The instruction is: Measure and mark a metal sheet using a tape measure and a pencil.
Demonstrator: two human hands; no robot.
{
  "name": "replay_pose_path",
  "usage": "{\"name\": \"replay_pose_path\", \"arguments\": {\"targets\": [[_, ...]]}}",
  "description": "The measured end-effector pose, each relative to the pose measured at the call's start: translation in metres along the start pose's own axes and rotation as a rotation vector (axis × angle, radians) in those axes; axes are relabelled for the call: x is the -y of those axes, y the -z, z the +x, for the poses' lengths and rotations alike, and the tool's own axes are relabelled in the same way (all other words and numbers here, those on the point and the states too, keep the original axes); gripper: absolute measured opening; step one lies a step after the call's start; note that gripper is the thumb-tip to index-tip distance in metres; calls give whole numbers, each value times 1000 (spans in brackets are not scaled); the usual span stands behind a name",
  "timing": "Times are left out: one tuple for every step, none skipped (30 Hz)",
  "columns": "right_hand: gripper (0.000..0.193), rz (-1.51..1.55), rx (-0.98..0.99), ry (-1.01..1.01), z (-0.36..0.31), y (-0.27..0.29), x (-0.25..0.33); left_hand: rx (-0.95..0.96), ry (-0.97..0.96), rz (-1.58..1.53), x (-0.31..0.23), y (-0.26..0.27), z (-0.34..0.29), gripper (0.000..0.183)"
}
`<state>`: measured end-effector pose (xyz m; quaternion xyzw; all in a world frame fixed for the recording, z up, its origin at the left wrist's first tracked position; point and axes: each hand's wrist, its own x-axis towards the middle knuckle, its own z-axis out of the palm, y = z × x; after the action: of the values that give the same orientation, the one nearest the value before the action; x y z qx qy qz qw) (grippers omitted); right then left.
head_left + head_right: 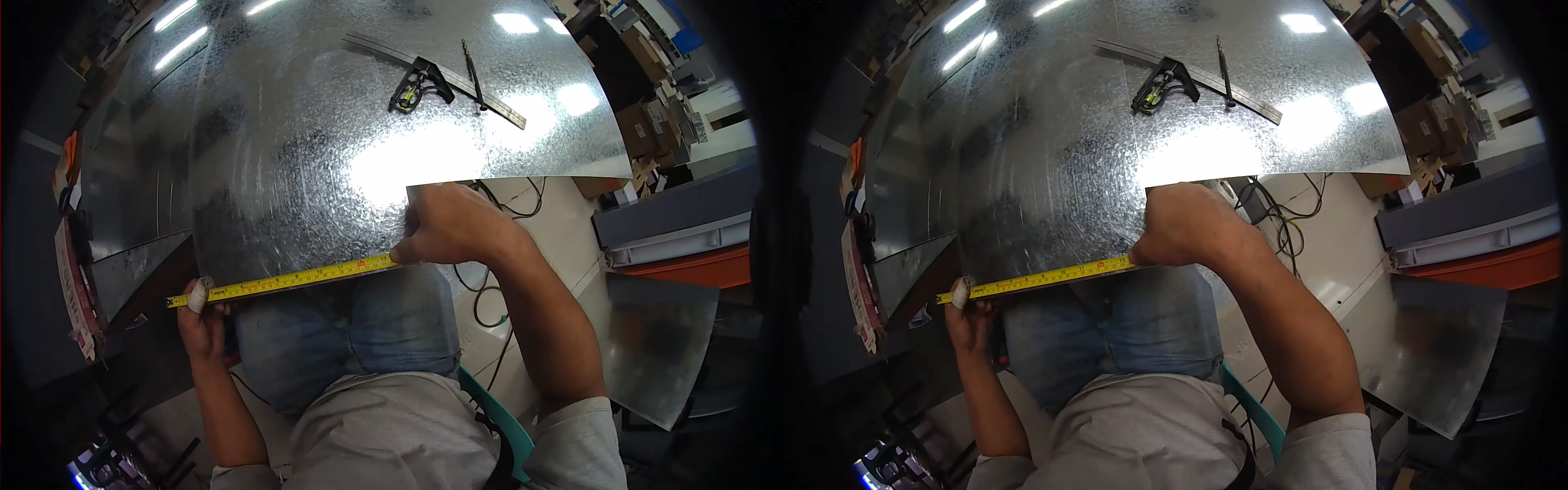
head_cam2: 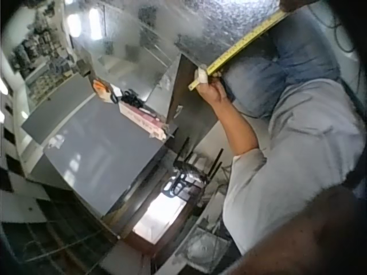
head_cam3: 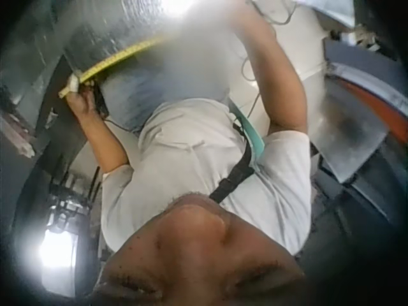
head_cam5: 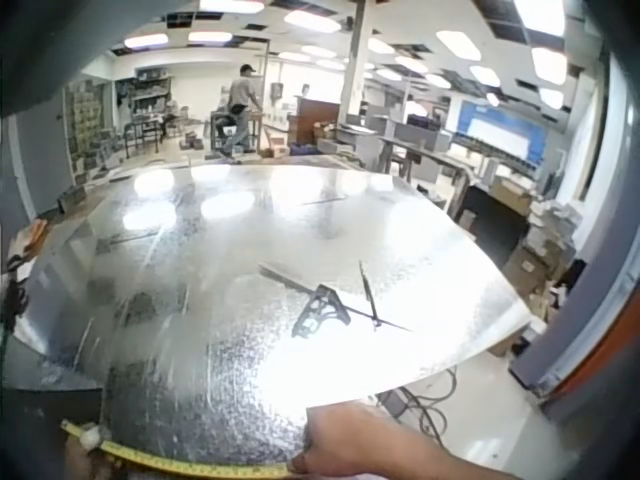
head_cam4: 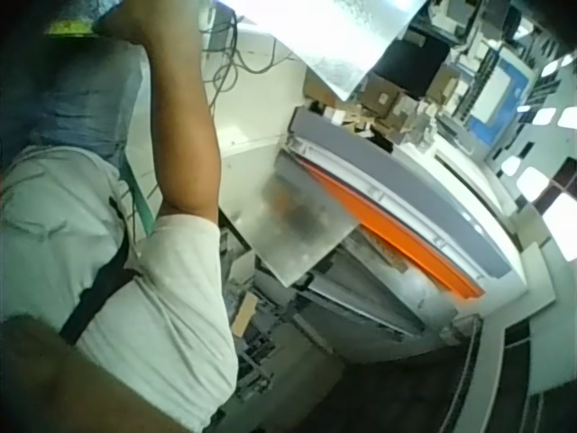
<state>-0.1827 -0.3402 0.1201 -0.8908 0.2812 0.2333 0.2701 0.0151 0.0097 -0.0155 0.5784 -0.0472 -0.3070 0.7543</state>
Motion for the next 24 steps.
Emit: {"name": "replay_pose_path", "arguments": {"targets": [[47, -2, 7, -4, 0, 0, 0, -6, -2, 3, -1, -1, -1, 26], [48, -3, 14, -9, 0, 0, 0, -4, -7, -17, -1, -3, -2, 26], [48, 3, 5, -2, 0, 0, 0, -7, -14, -34, -1, -4, -2, 25], [48, 8, -4, 5, 0, 0, -1, -7, -29, -59, -2, -4, -3, 25], [48, 13, -13, 12, 0, 0, -1, -3, -9, -60, -1, -4, -3, 25], [48, 16, -12, 9, 0, -1, -2, 5, 1, -69, -1, -3, -3, 25], [48, 18, -10, 6, 0, -1, -2, 13, 13, -79, -1, -1, -2, 25], [48, 21, -9, 4, 0, -1, -2, 11, 10, -60, 1, 0, -1, 25], [46, 12, -17, 15, 0, -2, -2, 10, 8, -41, 2, 2, 1, 25], [45, 4, -25, 25, 0, -2, -3, 13, 5, -22, 3, 4, 2, 26], [44, -7, -35, 33, 0, -3, -3, 2, 8, -23, 4, 6, 2, 26], [44, -6, -35, 34, 0, -3, -3, -5, 10, -23, 5, 8, 3, 25], [43, -7, -37, 33, 1, -3, -3, -11, 11, -27, 5, 8, 3, 25], [43, -7, -39, 29, 1, -3, -3, -7, 13, -22, 5, 8, 3, 25], [43, -2, -38, 33, 1, -3, -4, -2, 12, -20, 5, 8, 2, 24], [43, 3, -38, 34, 1, -3, -4, 6, 11, -20, 4, 7, 2, 24], [43, 8, -40, 35, 1, -4, -4, 9, 11, -31, 3, 6, 1, 24], [43, 7, -44, 35, 0, -4, -4, 15, 9, -44, 2, 4, 0, 24], [43, 5, -50, 35, 0, -4, -4, 21, 7, -56, 1, 3, -1, 25], [43, 2, -60, 38, 0, -4, -4, 25, 1, -52, 1, 2, -1, 25], [43, 10, -59, 37, 0, -5, -5, 30, -5, -48, 1, 2, -1, 25], [42, 16, -63, 39, -1, -5, -5, 34, -12, -43, 1, 1, -1, 25], [42, 17, -72, 42, -1, -5, -5, 22, -12, -44, 1, 1, -1, 25], [42, 22, -62, 42, -1, -5, -5, 8, -12, -44, 1, 1, -1, 25]]}}
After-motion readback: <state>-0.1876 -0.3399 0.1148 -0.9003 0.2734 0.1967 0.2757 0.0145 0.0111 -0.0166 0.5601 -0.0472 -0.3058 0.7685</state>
